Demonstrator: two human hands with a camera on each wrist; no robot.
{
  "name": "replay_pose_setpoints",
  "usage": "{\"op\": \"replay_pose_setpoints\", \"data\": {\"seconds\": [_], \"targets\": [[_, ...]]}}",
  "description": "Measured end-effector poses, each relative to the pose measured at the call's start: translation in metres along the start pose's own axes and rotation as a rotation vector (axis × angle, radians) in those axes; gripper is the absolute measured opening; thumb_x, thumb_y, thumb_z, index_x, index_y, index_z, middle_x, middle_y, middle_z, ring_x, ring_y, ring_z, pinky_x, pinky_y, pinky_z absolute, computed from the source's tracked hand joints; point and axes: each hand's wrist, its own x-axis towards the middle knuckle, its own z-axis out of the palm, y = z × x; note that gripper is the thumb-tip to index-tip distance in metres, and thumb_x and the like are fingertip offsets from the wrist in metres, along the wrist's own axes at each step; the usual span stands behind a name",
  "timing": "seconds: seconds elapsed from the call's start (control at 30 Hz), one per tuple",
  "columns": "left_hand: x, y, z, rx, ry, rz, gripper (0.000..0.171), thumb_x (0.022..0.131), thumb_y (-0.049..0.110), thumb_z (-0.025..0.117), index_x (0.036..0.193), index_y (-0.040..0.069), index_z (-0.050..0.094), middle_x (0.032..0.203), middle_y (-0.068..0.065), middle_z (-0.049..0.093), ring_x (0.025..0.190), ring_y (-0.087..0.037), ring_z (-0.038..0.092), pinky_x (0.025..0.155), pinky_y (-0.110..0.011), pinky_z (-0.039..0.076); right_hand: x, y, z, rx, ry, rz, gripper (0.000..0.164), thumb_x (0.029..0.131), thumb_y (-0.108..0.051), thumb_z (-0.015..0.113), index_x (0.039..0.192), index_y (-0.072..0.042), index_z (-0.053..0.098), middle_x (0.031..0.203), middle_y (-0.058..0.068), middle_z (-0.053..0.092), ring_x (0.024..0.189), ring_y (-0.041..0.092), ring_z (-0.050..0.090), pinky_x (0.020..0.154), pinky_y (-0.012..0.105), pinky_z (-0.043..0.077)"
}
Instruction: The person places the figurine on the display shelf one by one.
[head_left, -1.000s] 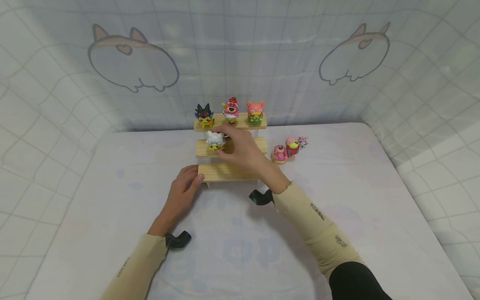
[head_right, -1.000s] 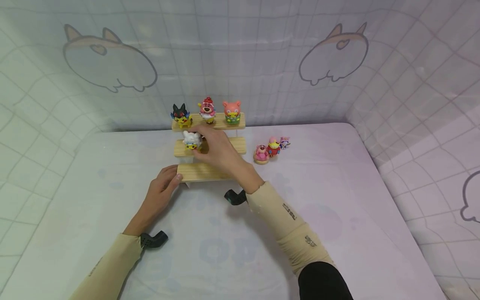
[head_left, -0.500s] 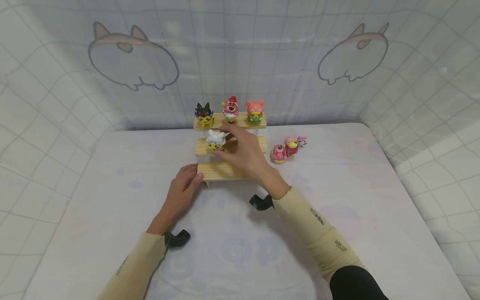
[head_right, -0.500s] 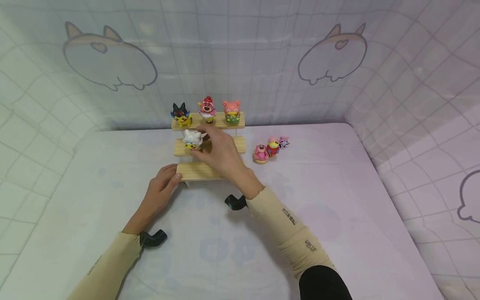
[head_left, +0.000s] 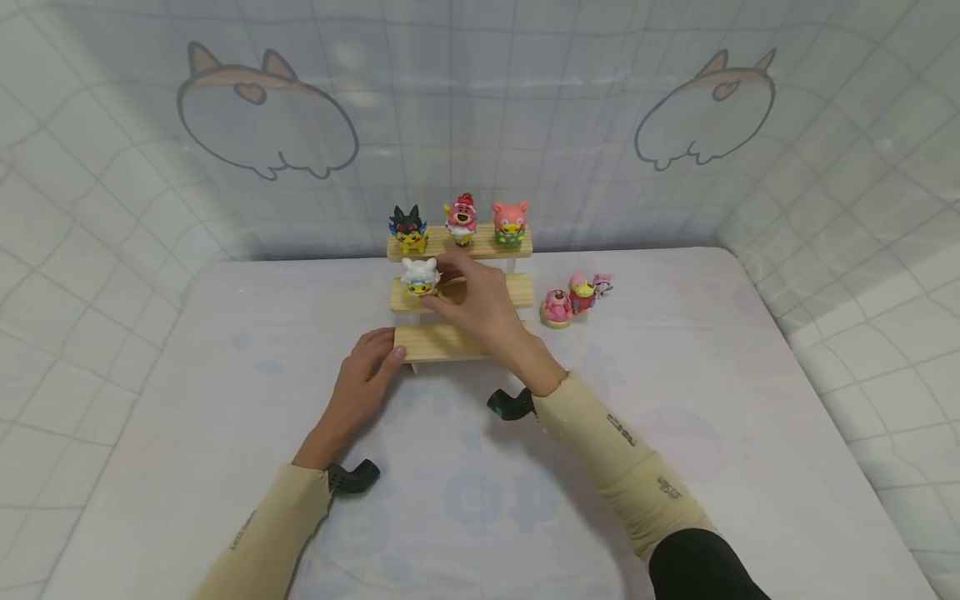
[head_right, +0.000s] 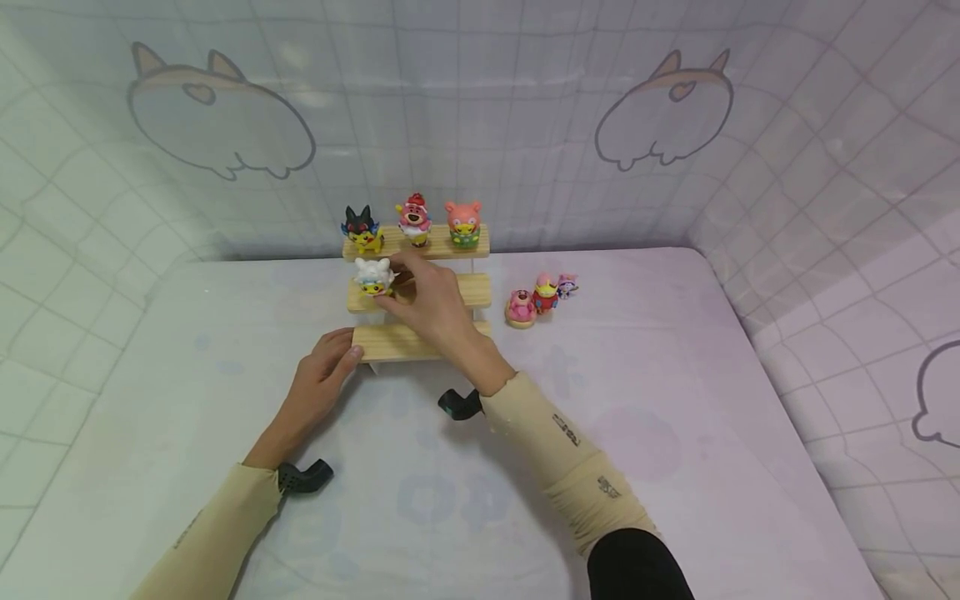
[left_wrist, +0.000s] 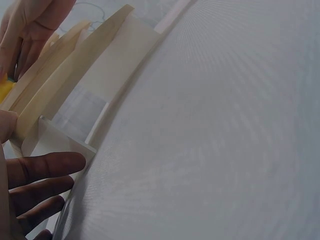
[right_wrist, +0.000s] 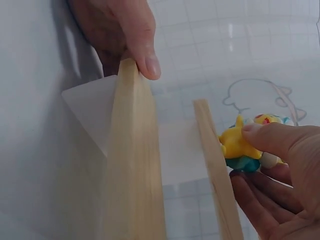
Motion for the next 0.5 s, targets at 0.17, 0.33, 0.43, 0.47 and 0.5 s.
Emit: {"op": "replay_pose_setpoints", "data": {"seconds": [0.17, 0.33, 0.43, 0.47, 0.5], "targets": [[-0.0004, -0.0005, -0.0004, 0.012, -0.001, -0.008, 0.029, 0.102, 0.027, 0.052, 0.112, 0.006, 0.069, 0.127, -0.004, 0.06, 0.129, -0.023, 0.043, 0.107, -0.045, 0.031, 0.0008, 0.0005, 0.0065, 0.055, 0.009, 0.029, 0.041, 0.081, -0.016, 0.082, 0.114, -0.007, 0.059, 0.107, 0.006, 0.067, 0.088, 0.014, 0.068, 0.077, 0.022, 0.054], [-0.0007, -0.0012, -0.0004, 0.008, -0.004, -0.013, 0.029, 0.102, 0.028, 0.052, 0.111, 0.007, 0.07, 0.127, -0.003, 0.06, 0.129, -0.021, 0.043, 0.107, -0.044, 0.031, 0.0008, 0.0016, 0.0101, 0.066, 0.016, 0.047, 0.042, 0.081, -0.018, 0.081, 0.116, -0.007, 0.059, 0.107, 0.006, 0.067, 0.088, 0.014, 0.068, 0.077, 0.023, 0.055], [-0.0002, -0.0008, -0.0004, 0.011, -0.008, -0.014, 0.029, 0.102, 0.028, 0.052, 0.112, 0.007, 0.07, 0.127, -0.003, 0.06, 0.129, -0.021, 0.042, 0.107, -0.044, 0.031, -0.0001, 0.0044, 0.0102, 0.086, 0.012, 0.052, 0.045, 0.081, -0.019, 0.081, 0.118, -0.008, 0.058, 0.109, 0.005, 0.066, 0.09, 0.014, 0.068, 0.079, 0.024, 0.054], [0.0, -0.0006, -0.0004, 0.013, -0.009, -0.015, 0.029, 0.102, 0.028, 0.052, 0.112, 0.007, 0.07, 0.127, -0.003, 0.06, 0.129, -0.022, 0.042, 0.107, -0.045, 0.031, -0.0011, 0.0059, 0.0097, 0.101, 0.013, 0.054, 0.045, 0.081, -0.018, 0.081, 0.119, -0.008, 0.057, 0.109, 0.005, 0.066, 0.091, 0.014, 0.067, 0.08, 0.024, 0.054], [0.0003, -0.0004, -0.0003, 0.014, -0.011, -0.017, 0.029, 0.102, 0.028, 0.052, 0.112, 0.006, 0.07, 0.127, -0.004, 0.06, 0.13, -0.022, 0.042, 0.107, -0.045, 0.031, -0.0023, 0.0076, 0.0089, 0.116, 0.014, 0.06, 0.046, 0.081, -0.018, 0.081, 0.12, -0.008, 0.057, 0.11, 0.005, 0.066, 0.093, 0.015, 0.067, 0.081, 0.024, 0.054]]}}
